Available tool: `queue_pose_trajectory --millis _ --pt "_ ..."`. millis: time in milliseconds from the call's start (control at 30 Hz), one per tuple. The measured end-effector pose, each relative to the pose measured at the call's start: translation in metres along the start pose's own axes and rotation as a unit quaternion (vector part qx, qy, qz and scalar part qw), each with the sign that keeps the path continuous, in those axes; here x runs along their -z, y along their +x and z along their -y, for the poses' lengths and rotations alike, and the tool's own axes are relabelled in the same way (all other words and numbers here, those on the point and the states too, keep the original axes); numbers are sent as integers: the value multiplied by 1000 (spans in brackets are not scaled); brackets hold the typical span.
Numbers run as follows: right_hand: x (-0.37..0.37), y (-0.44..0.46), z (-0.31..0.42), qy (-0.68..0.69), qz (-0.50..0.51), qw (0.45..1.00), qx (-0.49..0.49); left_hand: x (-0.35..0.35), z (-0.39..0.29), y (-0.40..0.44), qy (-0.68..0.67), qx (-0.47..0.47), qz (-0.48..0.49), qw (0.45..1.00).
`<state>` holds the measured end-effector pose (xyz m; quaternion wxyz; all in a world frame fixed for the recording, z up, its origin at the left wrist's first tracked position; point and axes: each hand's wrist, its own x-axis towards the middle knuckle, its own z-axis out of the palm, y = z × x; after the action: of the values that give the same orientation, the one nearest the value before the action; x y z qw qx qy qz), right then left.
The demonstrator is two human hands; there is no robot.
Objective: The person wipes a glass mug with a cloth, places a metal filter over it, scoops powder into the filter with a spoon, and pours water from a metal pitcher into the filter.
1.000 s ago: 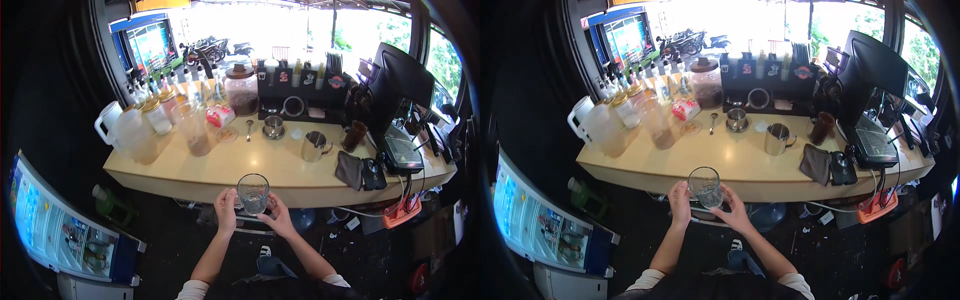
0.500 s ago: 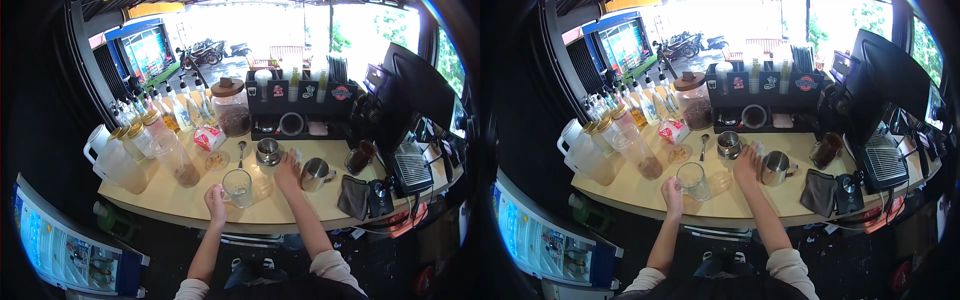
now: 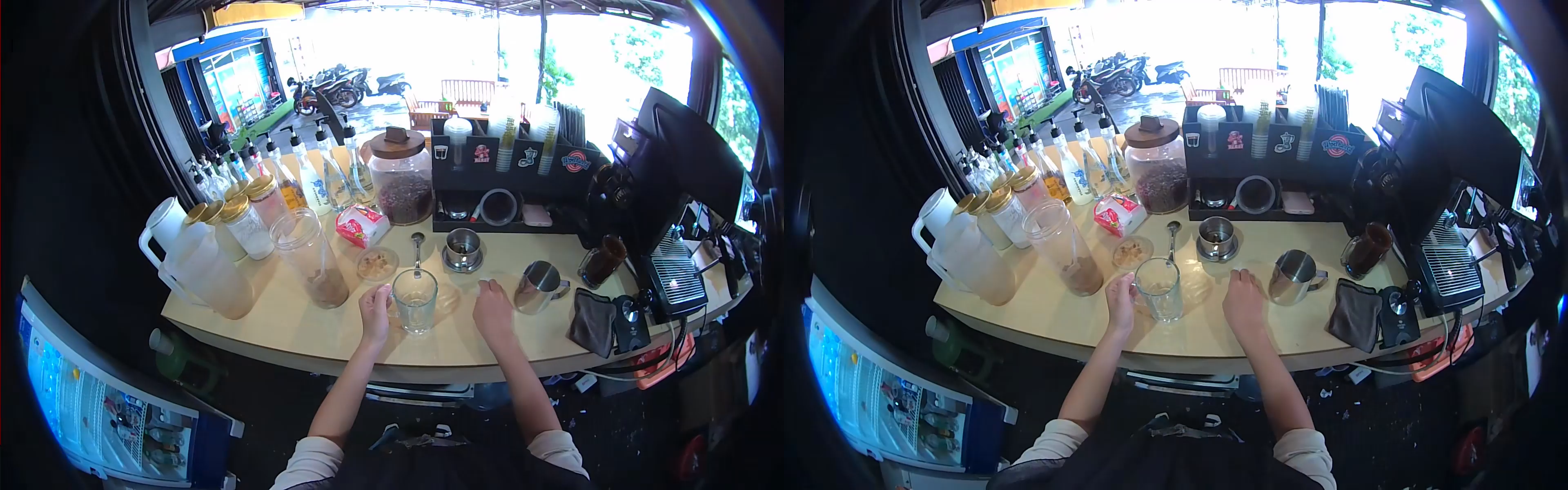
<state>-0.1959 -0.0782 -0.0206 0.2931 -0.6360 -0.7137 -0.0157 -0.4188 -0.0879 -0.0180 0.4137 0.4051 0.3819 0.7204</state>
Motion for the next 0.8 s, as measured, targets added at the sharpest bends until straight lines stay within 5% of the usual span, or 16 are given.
queue_pose_trajectory --millis 100,333,400,467,567,600,667,700,767,800 --pt "0 -2 2 -100 -32 994 28 6 -2 10 32 29 29 999" --pt "10 -19 12 -37 41 997 56 16 7 19 49 -20 114 992" --pt "29 -19 28 51 139 988 44 16 9 20 37 -32 111 993" --pt "35 4 38 159 83 983 30 20 13 19 57 -23 115 992" --pt "19 59 57 480 7 877 19 23 17 19 88 -51 134 986" --pt "11 69 68 482 9 876 17 23 17 17 90 -49 133 986" --pt "1 85 85 590 283 756 -21 20 14 16 114 -74 117 984" --pt "1 86 85 591 281 755 -21 18 12 17 116 -74 119 983" --pt "1 81 86 678 387 622 -57 18 9 13 124 -90 93 984" --pt "8 75 87 685 350 635 -73 17 8 13 124 -88 91 984"
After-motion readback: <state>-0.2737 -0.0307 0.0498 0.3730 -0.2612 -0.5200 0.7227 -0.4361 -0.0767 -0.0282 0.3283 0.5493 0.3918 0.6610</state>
